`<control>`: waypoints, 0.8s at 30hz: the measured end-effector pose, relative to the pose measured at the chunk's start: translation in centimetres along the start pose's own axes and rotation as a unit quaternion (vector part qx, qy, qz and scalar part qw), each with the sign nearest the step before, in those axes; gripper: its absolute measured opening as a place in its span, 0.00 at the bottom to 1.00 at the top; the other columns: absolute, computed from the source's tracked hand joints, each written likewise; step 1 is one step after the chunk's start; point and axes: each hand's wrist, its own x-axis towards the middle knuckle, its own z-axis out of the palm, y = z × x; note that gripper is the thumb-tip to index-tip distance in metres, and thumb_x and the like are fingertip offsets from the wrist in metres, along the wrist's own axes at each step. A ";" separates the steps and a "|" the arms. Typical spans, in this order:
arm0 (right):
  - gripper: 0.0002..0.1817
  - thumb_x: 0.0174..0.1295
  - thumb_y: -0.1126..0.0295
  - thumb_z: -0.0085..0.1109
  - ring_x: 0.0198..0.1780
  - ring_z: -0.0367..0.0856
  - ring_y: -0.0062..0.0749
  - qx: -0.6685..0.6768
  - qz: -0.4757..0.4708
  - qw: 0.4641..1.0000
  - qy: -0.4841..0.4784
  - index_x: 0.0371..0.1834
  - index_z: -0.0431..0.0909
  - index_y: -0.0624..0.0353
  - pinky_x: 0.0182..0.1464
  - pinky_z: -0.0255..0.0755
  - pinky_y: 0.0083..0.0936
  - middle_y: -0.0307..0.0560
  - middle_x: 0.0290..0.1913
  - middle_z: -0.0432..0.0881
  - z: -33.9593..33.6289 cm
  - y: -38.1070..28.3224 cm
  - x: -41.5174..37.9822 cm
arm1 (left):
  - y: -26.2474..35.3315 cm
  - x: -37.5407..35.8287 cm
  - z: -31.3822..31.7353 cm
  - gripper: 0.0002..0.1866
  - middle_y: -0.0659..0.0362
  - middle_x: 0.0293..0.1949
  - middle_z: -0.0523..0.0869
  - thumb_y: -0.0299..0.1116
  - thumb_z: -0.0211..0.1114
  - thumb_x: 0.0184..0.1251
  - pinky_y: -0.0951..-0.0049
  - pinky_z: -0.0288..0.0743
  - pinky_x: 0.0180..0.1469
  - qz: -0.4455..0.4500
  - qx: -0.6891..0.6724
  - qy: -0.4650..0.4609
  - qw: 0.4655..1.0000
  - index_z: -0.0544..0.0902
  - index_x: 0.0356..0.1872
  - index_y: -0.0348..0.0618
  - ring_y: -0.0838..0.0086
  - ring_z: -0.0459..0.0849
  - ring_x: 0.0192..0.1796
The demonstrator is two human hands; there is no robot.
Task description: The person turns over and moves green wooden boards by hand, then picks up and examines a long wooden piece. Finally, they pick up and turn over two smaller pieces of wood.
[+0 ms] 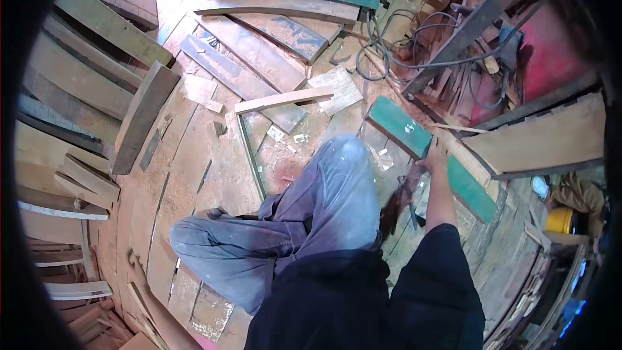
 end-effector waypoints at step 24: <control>0.48 0.42 0.64 0.82 0.63 0.72 0.38 0.439 -0.329 0.776 0.311 0.69 0.68 0.67 0.66 0.64 0.32 0.49 0.58 0.72 -33.7 -11.9 -10.1 | 9.7 -0.5 4.2 0.16 0.57 0.47 0.85 0.29 0.54 0.78 0.75 0.75 0.55 0.162 -0.116 -0.011 0.980 0.78 0.61 0.37 0.76 0.83 0.51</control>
